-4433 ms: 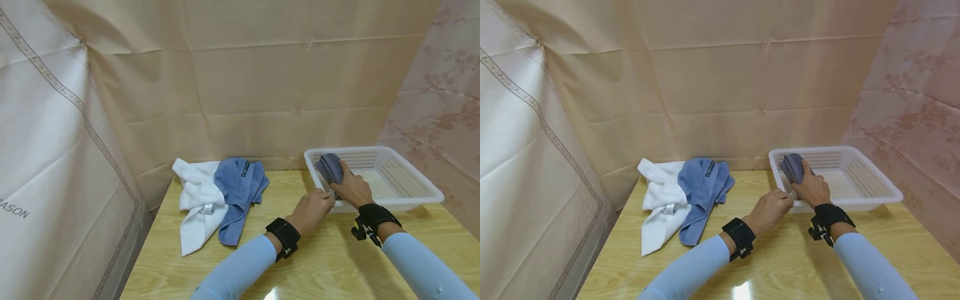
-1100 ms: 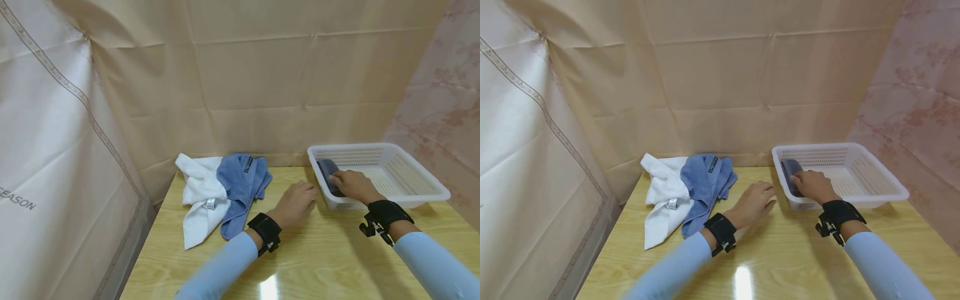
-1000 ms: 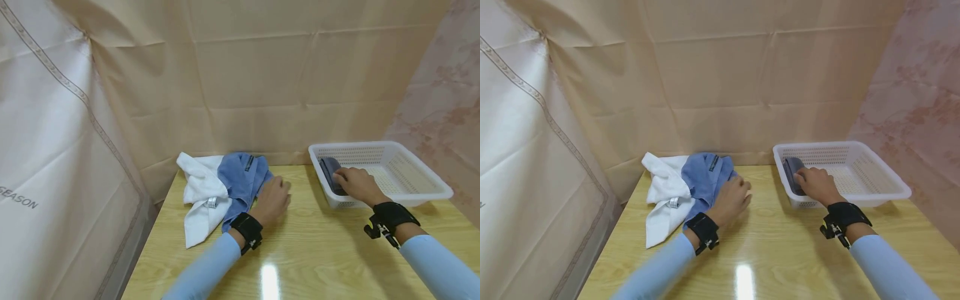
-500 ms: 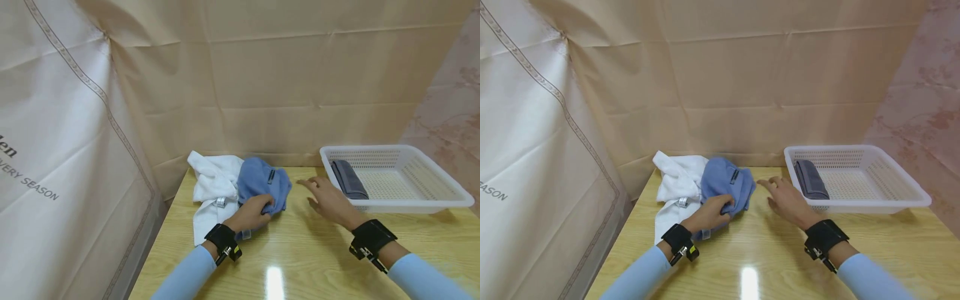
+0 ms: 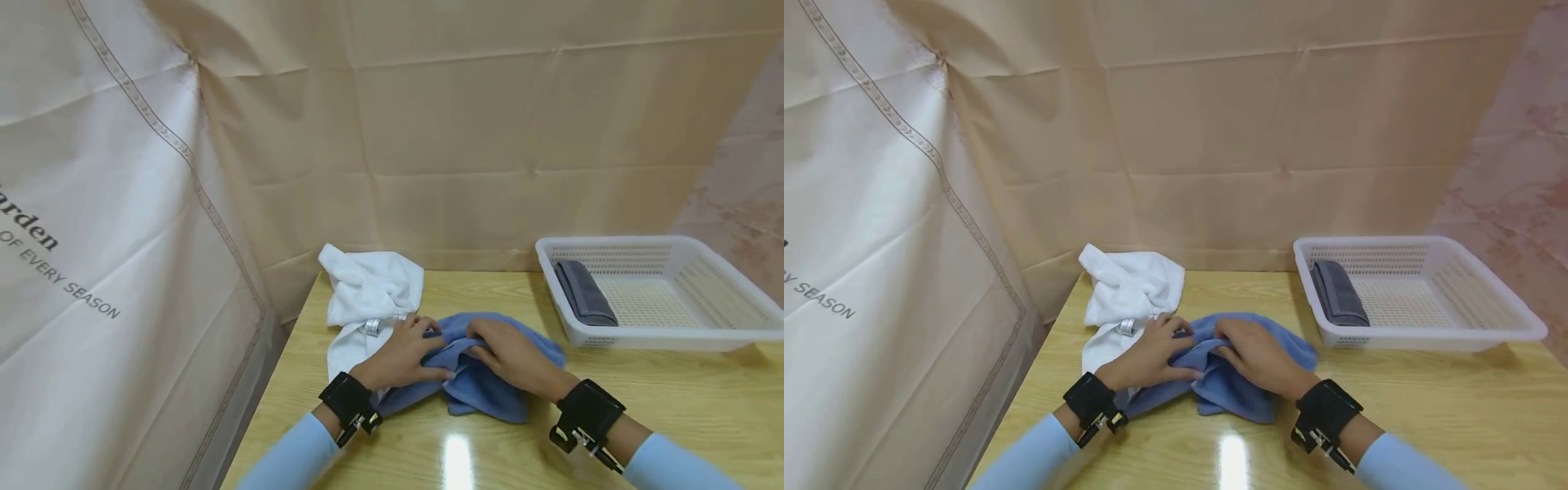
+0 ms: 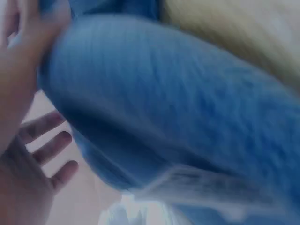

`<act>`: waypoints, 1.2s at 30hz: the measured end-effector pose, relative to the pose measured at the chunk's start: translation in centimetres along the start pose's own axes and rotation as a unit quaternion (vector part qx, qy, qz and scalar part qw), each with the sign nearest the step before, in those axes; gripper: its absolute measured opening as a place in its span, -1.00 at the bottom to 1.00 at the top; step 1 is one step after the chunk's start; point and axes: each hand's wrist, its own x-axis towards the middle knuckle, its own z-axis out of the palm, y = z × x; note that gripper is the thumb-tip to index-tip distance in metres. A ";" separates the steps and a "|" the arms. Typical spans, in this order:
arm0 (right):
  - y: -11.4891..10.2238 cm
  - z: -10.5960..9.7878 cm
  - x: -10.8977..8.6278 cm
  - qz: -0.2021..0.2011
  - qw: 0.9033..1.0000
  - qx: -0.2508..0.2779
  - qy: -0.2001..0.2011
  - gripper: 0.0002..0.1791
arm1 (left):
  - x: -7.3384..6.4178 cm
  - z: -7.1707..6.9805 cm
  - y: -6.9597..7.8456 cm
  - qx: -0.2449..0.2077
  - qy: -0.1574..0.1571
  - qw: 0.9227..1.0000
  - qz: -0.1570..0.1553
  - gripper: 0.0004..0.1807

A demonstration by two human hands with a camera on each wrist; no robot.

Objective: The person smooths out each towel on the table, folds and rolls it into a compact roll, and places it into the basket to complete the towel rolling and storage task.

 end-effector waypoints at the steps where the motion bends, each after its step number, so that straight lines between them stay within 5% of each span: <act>1: -0.5 0.0 0.1 0.014 1.000 0.008 -0.004 -0.81 | 0.3 0.0 0.2 -0.006 0.012 1.000 0.010 -0.58; 4: -0.7 0.1 -0.2 0.060 0.997 0.032 -0.027 -0.72 | 0.4 -0.7 0.2 -0.067 0.056 0.996 -0.005 -0.79; 9: 1.9 0.7 -2.3 0.127 0.989 -0.002 -0.082 -0.51 | -0.8 -2.7 -1.2 -0.195 0.134 0.970 -0.065 -0.79; 11: 2.7 1.0 -3.3 0.123 0.988 -0.047 -0.079 -0.54 | -1.5 -3.5 -1.8 -0.228 0.120 0.963 -0.078 -0.77; 14: 3.2 1.5 -4.0 0.109 0.989 -0.091 -0.048 -0.58 | -2.4 -4.0 -2.4 -0.243 0.053 0.962 -0.110 -0.66; 17: 3.0 2.0 -3.9 0.118 0.989 -0.084 -0.030 -0.34 | -1.8 -3.2 -2.0 -0.174 0.008 0.977 -0.122 -0.34; 21: 2.1 2.5 -2.7 0.156 0.987 -0.020 -0.027 -0.02 | 0.7 -1.1 -0.4 -0.025 0.005 0.996 -0.090 -0.08; 23: 1.7 2.6 -1.9 0.169 0.985 0.002 -0.019 -0.05 | 1.9 -0.1 0.1 0.030 -0.005 0.998 -0.063 -0.03; 26: 1.3 2.7 -1.0 0.179 0.984 0.001 -0.014 -0.35 | 2.8 0.8 0.2 0.074 -0.012 0.996 -0.039 -0.13; 29: 0.8 3.0 -1.0 0.181 0.983 0.007 -0.039 -0.54 | 2.7 0.6 -0.2 0.067 0.036 0.996 -0.046 -0.53; 32: 0.3 3.1 -2.0 0.186 0.978 0.021 -0.088 -0.25 | 2.3 -1.2 -1.1 0.018 0.139 0.987 -0.081 -0.86; 34: 0.2 3.1 -2.8 0.176 0.978 0.014 -0.110 -0.09 | 1.9 -3.2 -1.9 0.002 0.228 0.967 -0.118 -0.90; 36: 0.2 2.9 -3.5 0.148 0.983 0.001 -0.105 -0.16 | 1.0 -5.6 -3.3 0.023 0.307 0.937 -0.164 -0.89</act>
